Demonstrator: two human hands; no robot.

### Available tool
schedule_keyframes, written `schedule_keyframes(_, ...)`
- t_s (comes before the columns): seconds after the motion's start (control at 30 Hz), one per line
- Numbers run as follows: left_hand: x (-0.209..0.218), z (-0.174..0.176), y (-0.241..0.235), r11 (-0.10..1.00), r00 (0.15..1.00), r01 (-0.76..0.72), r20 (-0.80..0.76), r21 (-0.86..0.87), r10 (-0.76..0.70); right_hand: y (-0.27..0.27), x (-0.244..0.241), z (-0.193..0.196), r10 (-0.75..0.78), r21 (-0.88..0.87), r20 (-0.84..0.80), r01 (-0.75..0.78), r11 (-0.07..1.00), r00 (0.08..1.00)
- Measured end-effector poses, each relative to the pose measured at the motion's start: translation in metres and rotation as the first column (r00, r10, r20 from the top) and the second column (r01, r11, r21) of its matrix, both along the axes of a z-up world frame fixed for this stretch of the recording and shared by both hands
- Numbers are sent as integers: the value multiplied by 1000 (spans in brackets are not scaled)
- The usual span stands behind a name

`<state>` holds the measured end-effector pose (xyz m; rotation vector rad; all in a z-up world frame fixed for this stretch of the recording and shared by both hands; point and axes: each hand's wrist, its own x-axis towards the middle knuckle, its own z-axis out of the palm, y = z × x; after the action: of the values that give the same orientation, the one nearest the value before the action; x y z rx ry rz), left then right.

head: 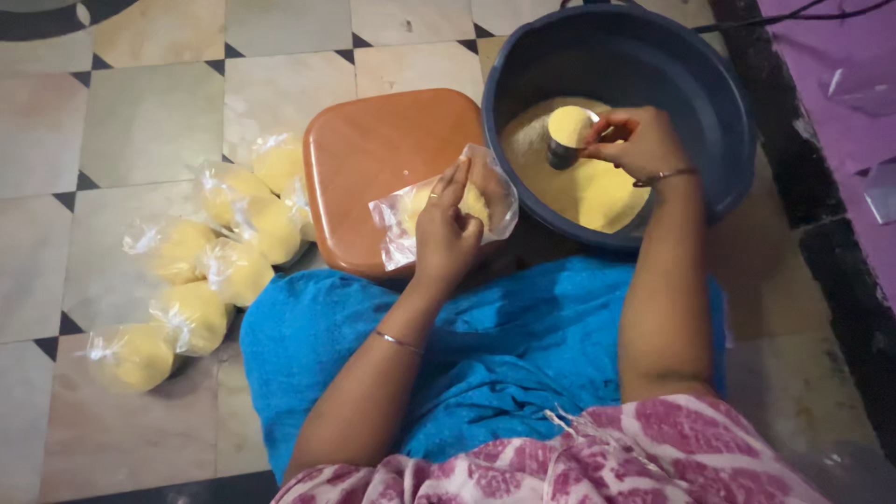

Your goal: The person scoops yellow grain from a large bucket using a metal cup and pours it into small plastic bags. They then tie the bags shut and place them on the floor next to a growing pile of finished packages.

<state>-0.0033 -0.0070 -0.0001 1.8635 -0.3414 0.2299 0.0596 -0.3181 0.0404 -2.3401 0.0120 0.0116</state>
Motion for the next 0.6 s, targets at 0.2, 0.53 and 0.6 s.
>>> schedule_keyframes(0.2, 4, -8, 3, 1000, 1000, -3, 19, 8, 3, -9, -22, 7, 25, -47, 144, -18, 999, 989)
schedule_keyframes(0.53, 7, -17, 2, 1000, 998, 17, 56, -18, -16, 18, -53, 47, 126, 38, 309, -144, 989, 943)
schedule_keyframes(0.6, 7, -16, 4, 998, 999, 32, 33, -54, -30, 31, -58, 51, 214, 51, 347, -246, 968, 913)
